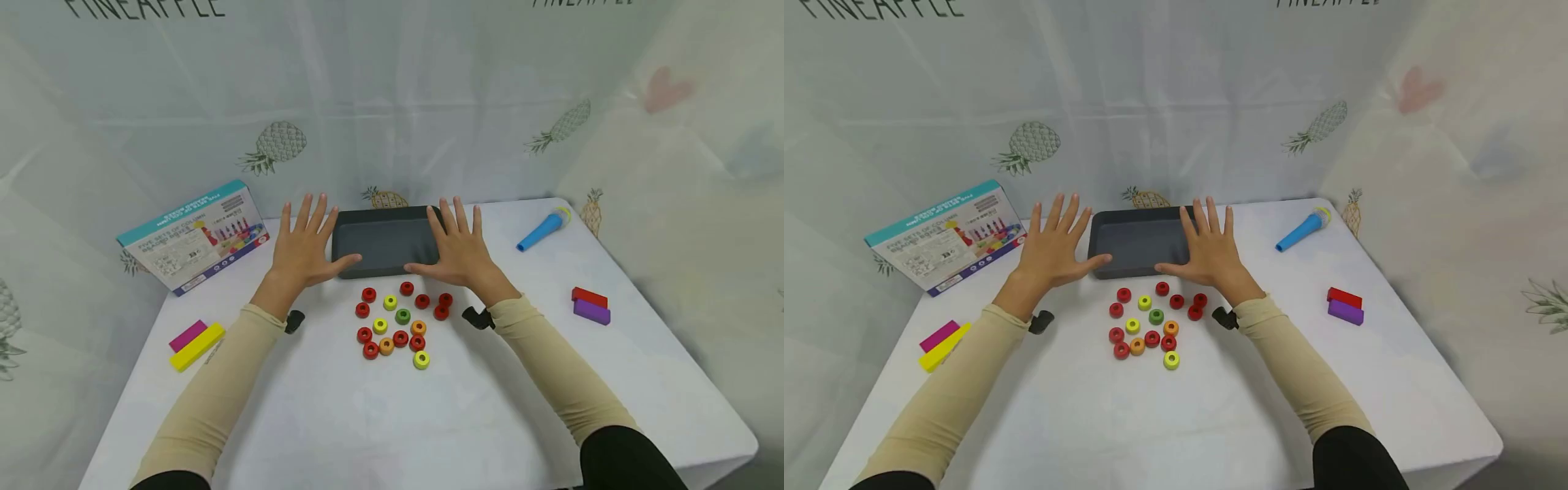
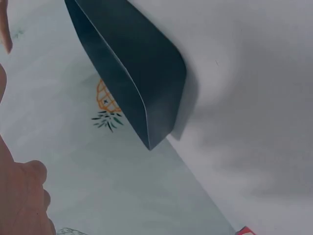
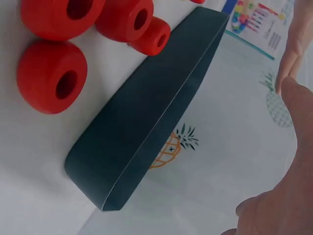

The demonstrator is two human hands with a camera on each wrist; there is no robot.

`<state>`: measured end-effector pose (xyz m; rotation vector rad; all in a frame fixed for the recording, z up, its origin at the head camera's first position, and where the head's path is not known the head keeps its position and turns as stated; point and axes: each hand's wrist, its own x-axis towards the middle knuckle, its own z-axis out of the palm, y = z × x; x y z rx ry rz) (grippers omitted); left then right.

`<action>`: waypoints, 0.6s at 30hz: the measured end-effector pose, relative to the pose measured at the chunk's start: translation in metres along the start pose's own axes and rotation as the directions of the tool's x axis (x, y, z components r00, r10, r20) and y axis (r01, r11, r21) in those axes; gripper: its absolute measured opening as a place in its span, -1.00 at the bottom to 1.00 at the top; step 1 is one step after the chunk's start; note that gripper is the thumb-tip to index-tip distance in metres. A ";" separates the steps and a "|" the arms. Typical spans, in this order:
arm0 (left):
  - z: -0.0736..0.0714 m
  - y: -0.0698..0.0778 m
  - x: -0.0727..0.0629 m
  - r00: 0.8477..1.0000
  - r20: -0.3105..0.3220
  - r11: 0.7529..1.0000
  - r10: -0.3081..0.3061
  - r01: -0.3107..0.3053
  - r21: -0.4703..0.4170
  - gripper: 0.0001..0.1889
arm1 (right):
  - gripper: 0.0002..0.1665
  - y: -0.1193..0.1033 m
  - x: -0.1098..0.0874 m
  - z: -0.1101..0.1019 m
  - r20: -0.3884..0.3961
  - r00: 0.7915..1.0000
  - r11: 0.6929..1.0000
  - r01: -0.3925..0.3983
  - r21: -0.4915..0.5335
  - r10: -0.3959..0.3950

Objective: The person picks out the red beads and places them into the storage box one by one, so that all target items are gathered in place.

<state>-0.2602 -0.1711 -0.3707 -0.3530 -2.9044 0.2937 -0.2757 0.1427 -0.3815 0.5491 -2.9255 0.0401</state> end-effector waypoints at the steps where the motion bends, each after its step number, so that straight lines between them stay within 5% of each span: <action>1: -0.001 -0.001 0.000 1.000 0.002 1.000 -0.003 0.003 -0.007 0.20 | 0.50 0.000 0.001 0.000 0.004 1.000 1.000 0.000 0.002 0.000; 12: 0.004 -0.013 0.009 0.999 0.027 0.983 -0.032 0.036 -0.182 0.05 | 0.39 0.011 0.004 0.005 -0.013 0.999 0.999 0.037 0.040 -0.036; 15: 0.012 -0.016 0.011 0.997 0.049 0.944 -0.053 0.066 -0.322 0.04 | 0.34 0.016 0.001 0.008 -0.010 0.999 0.997 0.048 0.069 -0.047; 18: 0.023 -0.019 0.012 0.993 0.096 0.870 -0.072 0.109 -0.480 0.03 | 0.27 0.021 -0.004 0.012 -0.015 0.998 0.991 0.057 0.124 -0.056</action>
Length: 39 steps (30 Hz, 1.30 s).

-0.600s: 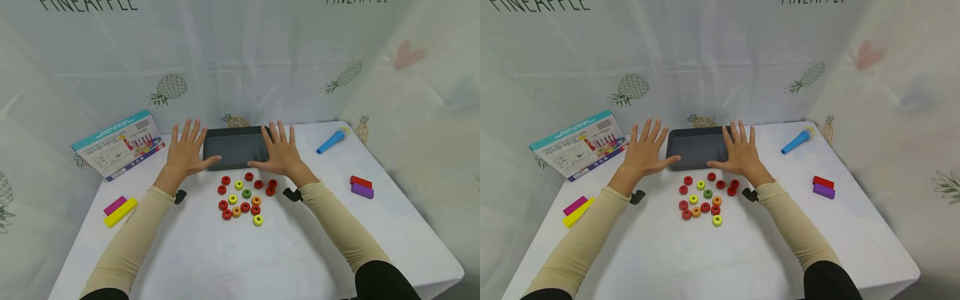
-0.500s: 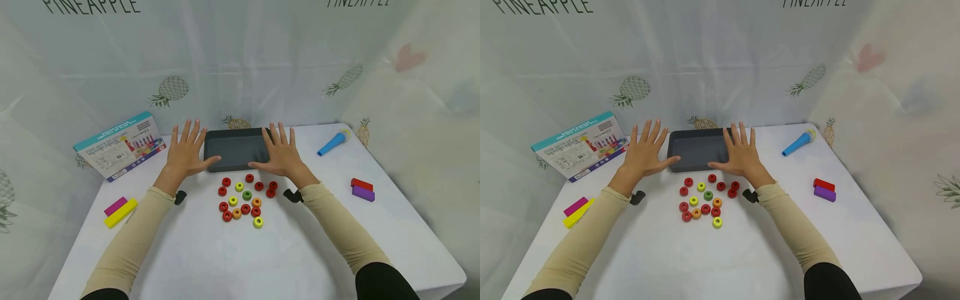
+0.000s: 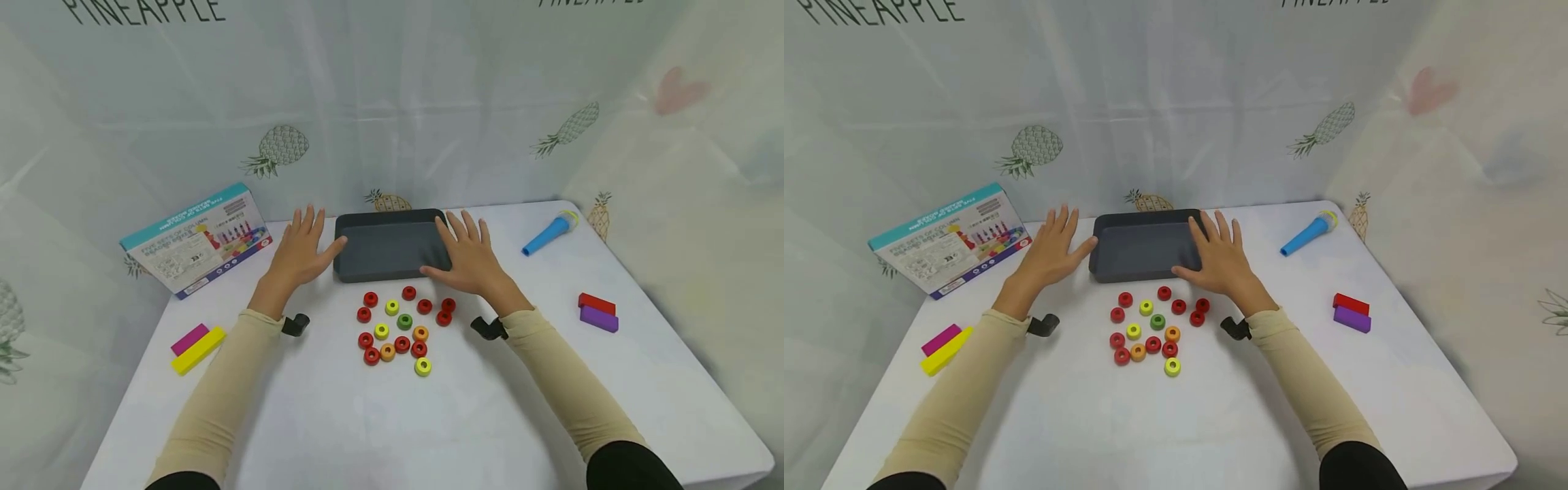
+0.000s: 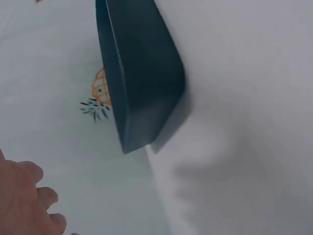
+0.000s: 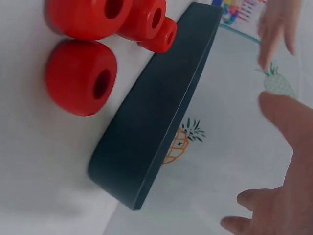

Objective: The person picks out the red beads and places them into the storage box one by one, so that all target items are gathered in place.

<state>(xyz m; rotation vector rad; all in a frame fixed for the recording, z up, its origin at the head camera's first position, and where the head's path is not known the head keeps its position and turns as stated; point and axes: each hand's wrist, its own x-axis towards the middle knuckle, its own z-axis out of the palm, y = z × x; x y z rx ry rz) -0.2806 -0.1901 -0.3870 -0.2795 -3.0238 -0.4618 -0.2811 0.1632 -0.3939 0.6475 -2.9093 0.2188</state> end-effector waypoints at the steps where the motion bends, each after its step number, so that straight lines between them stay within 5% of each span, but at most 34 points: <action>1: 0.003 -0.002 0.000 1.000 0.018 0.998 -0.016 0.017 -0.062 0.03 | 0.23 0.002 -0.002 0.001 -0.007 1.000 1.000 0.000 0.025 0.000; 6: 0.014 -0.016 0.002 0.984 0.142 0.949 -0.105 0.143 -0.282 0.04 | -0.02 0.008 -0.013 0.006 -0.032 0.999 0.990 0.000 0.143 0.005; 10: 0.023 -0.027 0.001 0.959 0.224 0.899 -0.172 0.246 -0.361 0.04 | -0.19 0.011 -0.022 0.012 -0.025 1.000 0.975 -0.001 0.221 0.007; 15: 0.037 -0.035 0.000 0.943 0.265 0.844 -0.200 0.303 -0.443 -0.06 | -0.24 0.015 -0.034 0.021 0.019 1.000 0.955 -0.009 0.296 0.003; 27: 0.064 -0.039 -0.002 0.965 0.233 0.762 -0.120 0.240 -0.602 -0.21 | -0.36 0.022 -0.054 0.034 0.260 0.965 0.885 -0.083 0.458 -0.044; 34: 0.069 -0.036 -0.002 0.978 0.200 0.696 -0.062 0.186 -0.694 -0.24 | -0.42 0.027 -0.062 0.037 0.248 0.959 0.876 0.001 0.483 -0.137; 39: 0.072 -0.035 0.001 0.986 0.163 0.702 -0.026 0.134 -0.699 -0.30 | -0.51 0.031 -0.061 0.039 0.211 0.958 0.874 0.070 0.482 -0.193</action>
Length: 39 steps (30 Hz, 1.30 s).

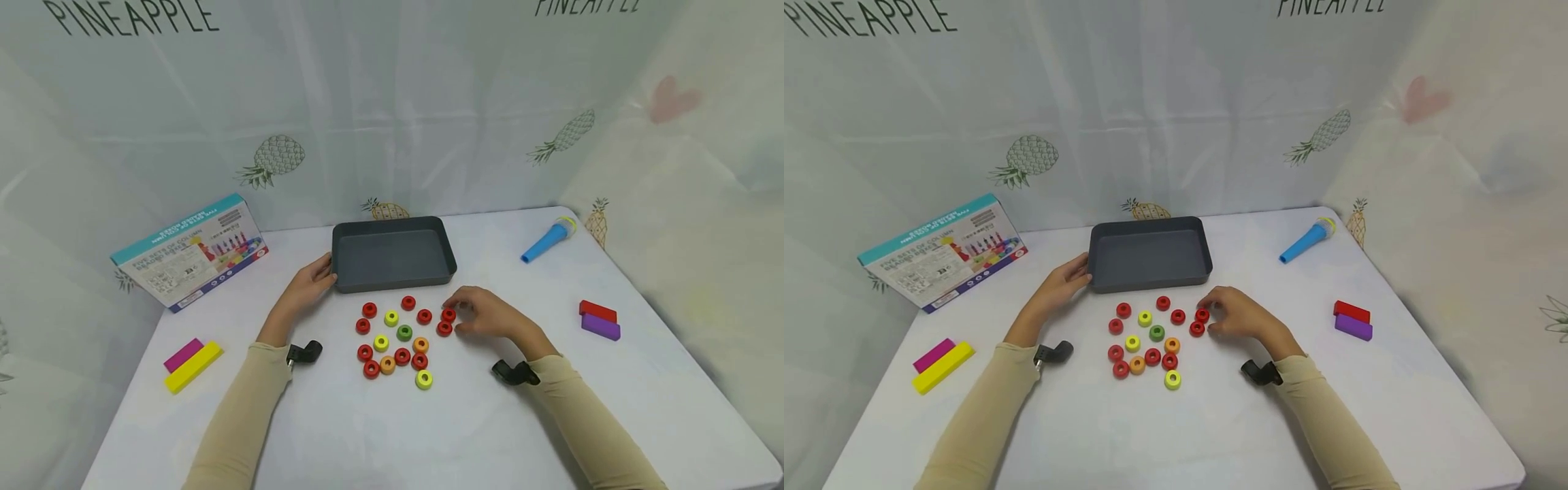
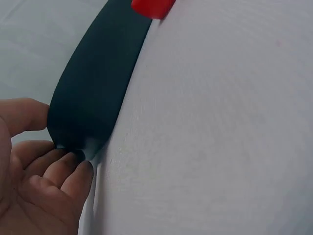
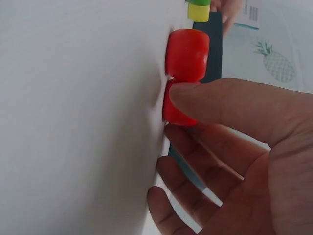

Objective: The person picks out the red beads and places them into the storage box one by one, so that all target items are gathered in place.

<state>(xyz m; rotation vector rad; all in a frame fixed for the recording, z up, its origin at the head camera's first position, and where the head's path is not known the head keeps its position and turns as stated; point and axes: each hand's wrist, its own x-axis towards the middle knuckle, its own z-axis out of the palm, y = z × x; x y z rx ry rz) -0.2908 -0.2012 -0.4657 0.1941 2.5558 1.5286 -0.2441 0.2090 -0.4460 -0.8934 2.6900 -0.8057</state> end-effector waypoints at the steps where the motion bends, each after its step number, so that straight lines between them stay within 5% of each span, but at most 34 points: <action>1: 0.000 0.000 0.000 1.000 -0.001 1.000 0.006 -0.006 0.007 -0.31 | -0.52 0.000 0.000 0.000 -0.001 1.000 1.000 0.010 -0.006 -0.010; 27: 0.005 -0.003 -0.005 0.999 -0.021 0.997 -0.029 0.028 -0.072 -0.33 | -0.64 0.005 0.005 -0.002 -0.044 0.999 1.000 0.006 0.003 -0.006; 39: 0.005 -0.008 -0.004 1.000 -0.015 0.995 -0.023 0.022 -0.096 -0.33 | -0.64 -0.010 0.036 -0.030 -0.121 0.990 0.998 0.066 -0.010 -0.067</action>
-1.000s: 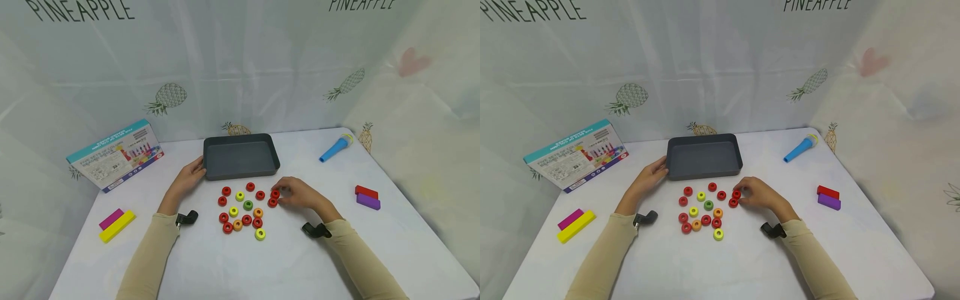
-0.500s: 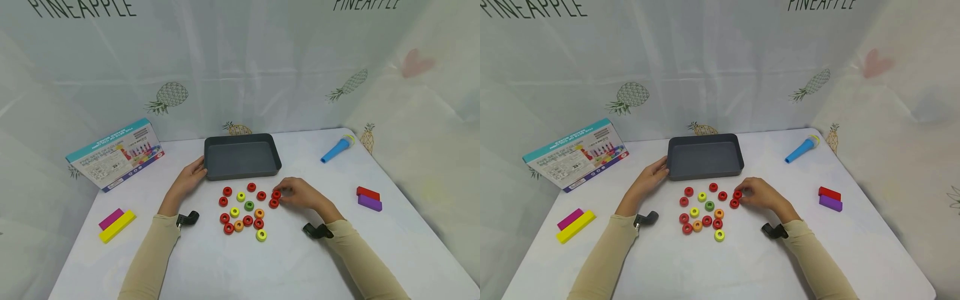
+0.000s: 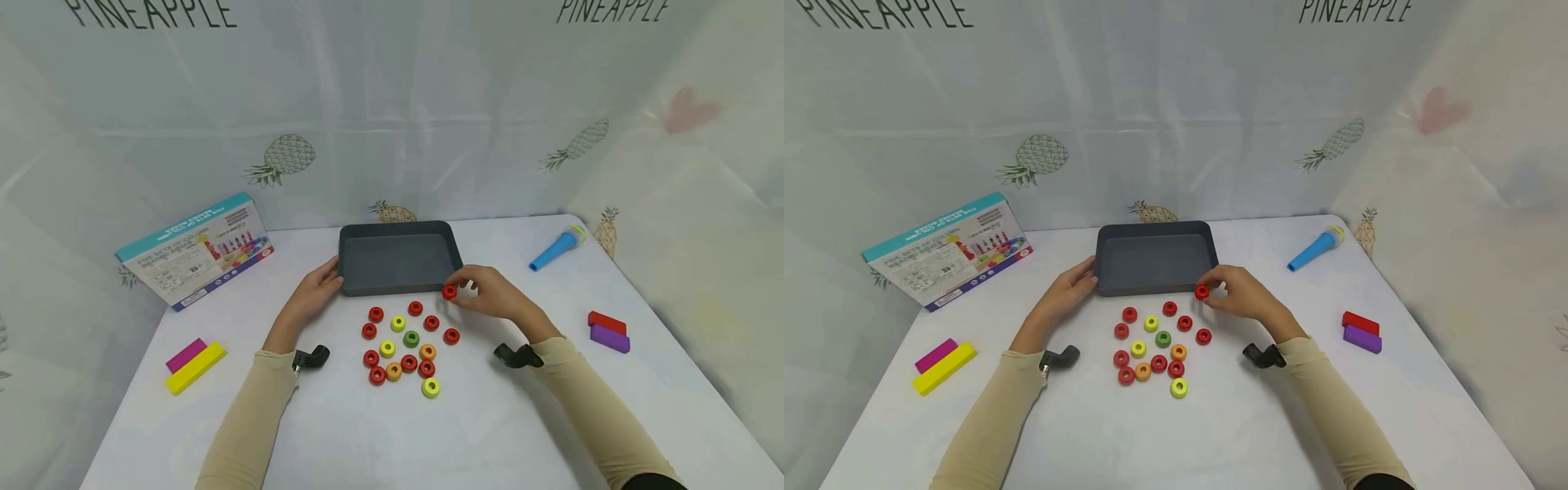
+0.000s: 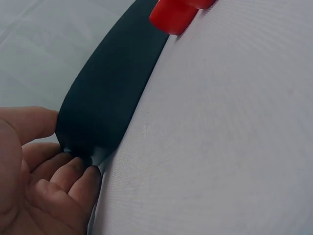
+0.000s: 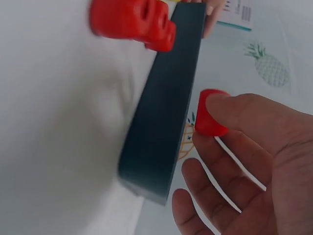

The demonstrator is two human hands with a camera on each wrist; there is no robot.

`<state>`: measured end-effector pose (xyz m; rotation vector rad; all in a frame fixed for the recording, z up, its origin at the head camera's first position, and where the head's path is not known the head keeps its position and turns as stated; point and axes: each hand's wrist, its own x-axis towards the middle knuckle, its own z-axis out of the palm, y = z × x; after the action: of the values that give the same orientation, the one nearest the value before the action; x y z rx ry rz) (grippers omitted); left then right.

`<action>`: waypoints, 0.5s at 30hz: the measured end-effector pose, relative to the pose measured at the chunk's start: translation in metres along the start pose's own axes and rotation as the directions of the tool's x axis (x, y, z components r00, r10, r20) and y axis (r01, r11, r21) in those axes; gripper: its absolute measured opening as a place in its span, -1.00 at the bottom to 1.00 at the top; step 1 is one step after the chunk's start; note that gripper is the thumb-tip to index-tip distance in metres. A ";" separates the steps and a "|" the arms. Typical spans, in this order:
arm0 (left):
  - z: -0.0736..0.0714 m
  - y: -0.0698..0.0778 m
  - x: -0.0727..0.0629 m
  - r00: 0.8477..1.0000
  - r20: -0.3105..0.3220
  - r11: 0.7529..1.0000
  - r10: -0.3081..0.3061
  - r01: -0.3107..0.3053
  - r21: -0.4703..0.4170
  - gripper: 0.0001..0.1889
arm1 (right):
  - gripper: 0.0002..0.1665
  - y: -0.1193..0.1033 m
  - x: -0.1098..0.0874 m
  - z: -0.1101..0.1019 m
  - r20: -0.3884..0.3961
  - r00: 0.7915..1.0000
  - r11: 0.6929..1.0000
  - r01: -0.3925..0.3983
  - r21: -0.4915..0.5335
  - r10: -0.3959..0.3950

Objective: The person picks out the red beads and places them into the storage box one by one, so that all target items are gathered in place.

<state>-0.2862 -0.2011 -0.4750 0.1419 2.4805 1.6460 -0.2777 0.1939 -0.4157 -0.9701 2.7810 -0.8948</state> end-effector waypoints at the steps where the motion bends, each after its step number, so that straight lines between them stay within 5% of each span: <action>1: 0.000 0.000 0.000 1.000 0.000 1.000 -0.001 0.001 -0.003 -0.33 | -0.65 -0.001 0.004 -0.001 -0.004 1.000 1.000 -0.002 -0.004 0.002; 15: 0.001 0.000 0.000 1.000 -0.008 1.000 0.015 -0.015 0.011 -0.34 | -0.66 -0.003 0.068 -0.006 0.052 0.991 0.986 -0.119 -0.121 0.126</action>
<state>-0.2859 -0.2001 -0.4756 0.1551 2.5009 1.6424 -0.3321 0.1548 -0.4003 -0.8146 2.8333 -0.6820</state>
